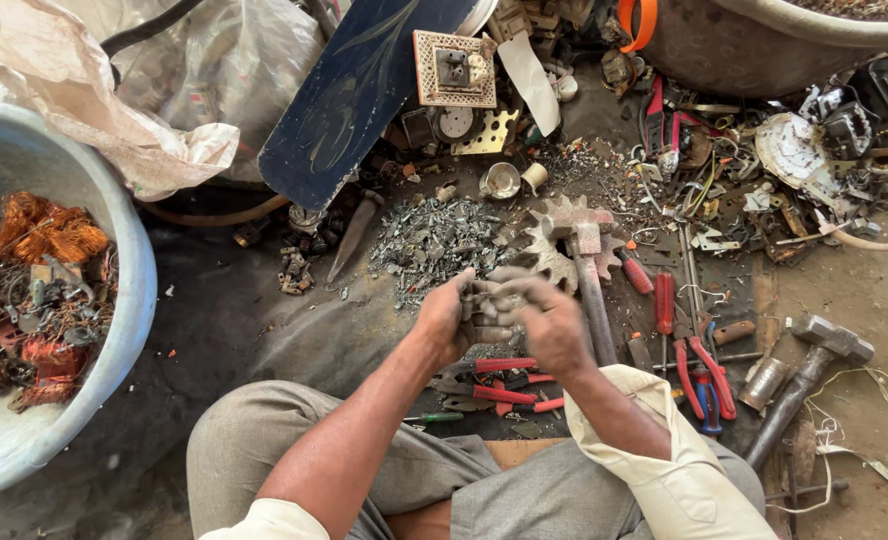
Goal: The person breaks down and separates small metal components from scrap using a hammer and pliers, working over a pile of metal shavings and debris.
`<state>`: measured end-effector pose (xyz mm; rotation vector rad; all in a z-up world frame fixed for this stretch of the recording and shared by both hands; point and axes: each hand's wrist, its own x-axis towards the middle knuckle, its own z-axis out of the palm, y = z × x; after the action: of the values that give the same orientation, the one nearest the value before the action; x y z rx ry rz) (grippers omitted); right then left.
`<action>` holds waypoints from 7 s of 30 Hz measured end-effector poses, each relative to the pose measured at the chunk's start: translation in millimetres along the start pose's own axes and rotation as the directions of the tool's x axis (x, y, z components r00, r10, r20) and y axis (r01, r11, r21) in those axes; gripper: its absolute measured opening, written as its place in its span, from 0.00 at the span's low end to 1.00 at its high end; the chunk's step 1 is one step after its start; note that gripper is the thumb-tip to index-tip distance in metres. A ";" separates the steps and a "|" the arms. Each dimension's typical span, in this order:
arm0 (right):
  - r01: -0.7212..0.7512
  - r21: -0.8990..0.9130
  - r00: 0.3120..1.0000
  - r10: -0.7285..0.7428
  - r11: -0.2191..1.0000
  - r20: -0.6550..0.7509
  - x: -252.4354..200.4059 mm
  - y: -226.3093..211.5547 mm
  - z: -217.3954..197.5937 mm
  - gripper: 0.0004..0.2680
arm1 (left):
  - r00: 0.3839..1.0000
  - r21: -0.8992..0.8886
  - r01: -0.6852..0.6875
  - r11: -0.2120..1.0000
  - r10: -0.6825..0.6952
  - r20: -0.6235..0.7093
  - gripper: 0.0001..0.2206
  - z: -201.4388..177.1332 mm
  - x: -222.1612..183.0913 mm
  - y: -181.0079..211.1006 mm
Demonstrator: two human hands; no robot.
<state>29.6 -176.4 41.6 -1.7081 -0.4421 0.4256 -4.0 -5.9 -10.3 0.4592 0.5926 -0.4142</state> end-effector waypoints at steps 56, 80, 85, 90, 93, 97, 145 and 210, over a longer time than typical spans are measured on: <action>0.050 -0.624 0.997 -0.074 0.780 -0.013 36.4 63.5 87.0 0.04 | 0.410 0.885 -0.320 0.339 0.891 -0.194 0.11 -44.6 -50.6 88.1; -0.355 -0.384 0.932 0.290 0.852 -0.219 48.8 51.6 55.3 0.11 | 0.890 0.613 -0.114 0.782 0.355 -0.288 0.12 -60.4 -11.6 64.9; -0.544 0.149 0.830 0.556 0.826 -0.046 46.6 54.4 67.0 0.12 | 0.930 0.655 -0.123 0.746 0.318 -0.187 0.08 -69.5 -5.0 53.5; -0.487 0.161 0.872 0.489 0.859 0.029 36.6 47.9 68.2 0.10 | 0.962 0.616 -0.133 0.776 0.251 -0.109 0.08 -75.4 0.3 49.0; -0.455 0.155 0.888 0.460 0.877 0.008 32.0 40.0 69.9 0.10 | 0.969 0.584 -0.126 0.802 0.225 -0.099 0.07 -74.3 -1.2 50.0; -0.519 -0.154 0.849 0.487 0.840 -0.207 24.3 29.8 61.5 0.12 | 0.940 0.574 -0.215 0.790 0.327 -0.098 0.05 -63.7 -8.7 61.5; -0.208 -0.829 0.936 0.353 0.520 -0.014 19.6 73.8 75.1 0.07 | 0.866 0.501 -0.164 0.850 0.367 -0.339 0.09 -70.4 -6.5 74.5; -0.131 -0.428 0.986 0.072 0.894 -0.152 48.9 25.5 123.0 0.09 | 0.862 0.264 -0.051 0.963 0.176 -0.475 0.18 -58.8 -28.9 101.7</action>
<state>10.2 -52.0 -6.7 -2.1912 -0.3685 0.2975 -1.1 114.9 -6.4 0.8480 1.0149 -0.2518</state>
